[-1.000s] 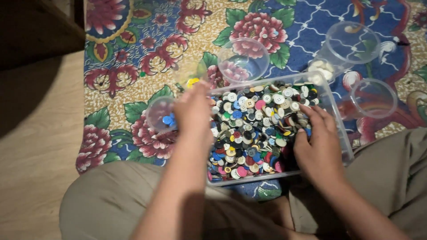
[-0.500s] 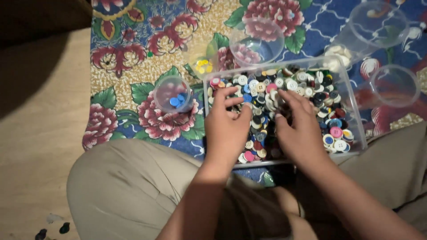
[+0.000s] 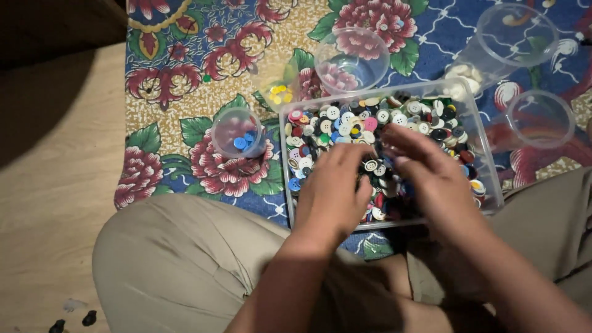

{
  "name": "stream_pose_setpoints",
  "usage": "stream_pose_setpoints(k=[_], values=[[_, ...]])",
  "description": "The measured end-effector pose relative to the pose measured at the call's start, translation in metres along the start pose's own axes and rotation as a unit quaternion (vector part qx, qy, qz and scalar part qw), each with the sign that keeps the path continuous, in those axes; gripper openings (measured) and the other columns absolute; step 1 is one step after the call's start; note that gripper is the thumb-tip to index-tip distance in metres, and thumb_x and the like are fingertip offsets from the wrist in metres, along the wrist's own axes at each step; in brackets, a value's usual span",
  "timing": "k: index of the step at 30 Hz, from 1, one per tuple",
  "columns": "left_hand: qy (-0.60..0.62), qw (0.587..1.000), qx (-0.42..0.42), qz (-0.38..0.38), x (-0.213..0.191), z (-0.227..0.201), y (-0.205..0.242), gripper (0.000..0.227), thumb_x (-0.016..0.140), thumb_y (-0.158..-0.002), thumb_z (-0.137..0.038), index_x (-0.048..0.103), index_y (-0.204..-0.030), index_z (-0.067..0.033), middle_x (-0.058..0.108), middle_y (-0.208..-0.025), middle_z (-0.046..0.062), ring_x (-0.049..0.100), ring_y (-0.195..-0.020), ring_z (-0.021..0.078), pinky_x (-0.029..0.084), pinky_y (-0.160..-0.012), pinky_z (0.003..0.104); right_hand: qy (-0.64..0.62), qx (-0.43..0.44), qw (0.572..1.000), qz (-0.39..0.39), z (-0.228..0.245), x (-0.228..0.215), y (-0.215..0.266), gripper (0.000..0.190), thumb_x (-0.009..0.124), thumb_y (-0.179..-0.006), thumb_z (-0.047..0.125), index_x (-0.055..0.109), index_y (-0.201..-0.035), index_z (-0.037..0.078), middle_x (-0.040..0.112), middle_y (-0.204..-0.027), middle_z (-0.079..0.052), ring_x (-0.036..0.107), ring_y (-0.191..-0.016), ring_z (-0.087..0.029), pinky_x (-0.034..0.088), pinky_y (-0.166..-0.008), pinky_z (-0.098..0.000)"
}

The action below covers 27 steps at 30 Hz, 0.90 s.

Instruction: Sorting various buttons from a large central container into smaller plastic cups based on color or type.

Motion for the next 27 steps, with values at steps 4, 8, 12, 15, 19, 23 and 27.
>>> stream_pose_setpoints(k=[4, 8, 12, 15, 19, 23, 27], values=[[-0.052, 0.993, 0.095, -0.052, 0.014, -0.010, 0.009, 0.051, 0.063, -0.083, -0.013, 0.060, -0.133, -0.0169, 0.063, -0.134, 0.001, 0.056, -0.116, 0.0280, 0.042, -0.103, 0.045, 0.084, -0.016, 0.994, -0.068, -0.018, -0.044, 0.000, 0.053, 0.047, -0.090, -0.002, 0.064, -0.139, 0.009, 0.072, -0.127, -0.007, 0.062, -0.094, -0.013, 0.045, -0.071, -0.0245], [-0.068, 0.993, 0.085, -0.050, 0.017, -0.008, 0.006, 0.047, 0.064, -0.081, -0.018, 0.065, -0.128, -0.0171, 0.063, -0.137, -0.001, 0.048, -0.112, 0.0298, 0.035, -0.102, 0.046, 0.174, -0.022, 0.975, -0.138, -0.032, -0.067, 0.001, 0.047, 0.048, -0.095, 0.000, 0.069, -0.136, 0.007, 0.069, -0.095, -0.011, 0.052, -0.060, -0.018, 0.044, -0.053, -0.0314], [-0.091, 0.993, 0.051, -0.060, 0.018, 0.000, 0.005, 0.046, 0.065, -0.079, -0.022, 0.069, -0.125, -0.0187, 0.056, -0.147, -0.003, 0.045, -0.115, 0.0323, 0.034, -0.101, 0.047, 0.300, -0.035, 0.948, -0.099, -0.047, -0.054, -0.007, 0.052, 0.056, -0.086, 0.009, 0.067, -0.138, 0.009, 0.067, -0.123, -0.019, 0.060, -0.085, -0.031, 0.048, -0.072, -0.0405], [-0.112, 0.993, 0.005, -0.035, 0.017, 0.007, 0.003, 0.053, 0.069, -0.077, -0.022, 0.067, -0.130, -0.0217, 0.049, -0.149, 0.003, 0.045, -0.116, 0.0322, 0.034, -0.102, 0.047, 0.284, -0.120, 0.947, -0.092, -0.051, -0.037, -0.009, 0.051, 0.054, -0.086, 0.007, 0.064, -0.136, 0.004, 0.057, -0.143, -0.019, 0.051, -0.131, -0.035, 0.041, -0.105, -0.0430], [-0.102, 0.991, -0.030, -0.081, 0.016, 0.023, 0.003, 0.049, 0.067, -0.079, -0.024, 0.068, -0.128, -0.0185, 0.052, -0.143, 0.012, 0.044, -0.123, 0.0357, 0.034, -0.102, 0.051, 0.276, -0.163, 0.944, -0.075, -0.034, -0.009, -0.011, 0.054, 0.057, -0.082, 0.007, 0.062, -0.135, 0.002, 0.054, -0.147, -0.025, 0.047, -0.136, -0.040, 0.036, -0.112, -0.0466], [-0.125, 0.985, -0.033, -0.113, 0.009, 0.024, 0.004, 0.048, 0.068, -0.080, -0.017, 0.066, -0.127, -0.0155, 0.053, -0.139, 0.009, 0.048, -0.115, 0.0346, 0.038, -0.094, 0.048, 0.205, -0.194, 0.959, 0.020, -0.002, 0.035, -0.001, 0.056, 0.052, -0.084, 0.004, 0.054, -0.140, 0.002, 0.052, -0.147, -0.021, 0.051, -0.134, -0.036, 0.040, -0.110, -0.0427], [-0.121, 0.987, -0.039, -0.097, 0.006, 0.019, 0.003, 0.048, 0.065, -0.085, -0.011, 0.056, -0.132, -0.0096, 0.051, -0.141, 0.011, 0.049, -0.115, 0.0347, 0.039, -0.098, 0.049, 0.122, -0.125, 0.982, 0.070, 0.010, 0.053, 0.009, 0.056, 0.049, -0.088, 0.006, 0.053, -0.143, 0.009, 0.061, -0.141, -0.009, 0.062, -0.122, -0.024, 0.048, -0.100, -0.0334]])
Point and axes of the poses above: each hand's wrist, its own y-axis away from the middle knuckle, its own x-axis out of the palm, z = x × y, the point moved 9 cm from there along -y, towards the middle knuckle
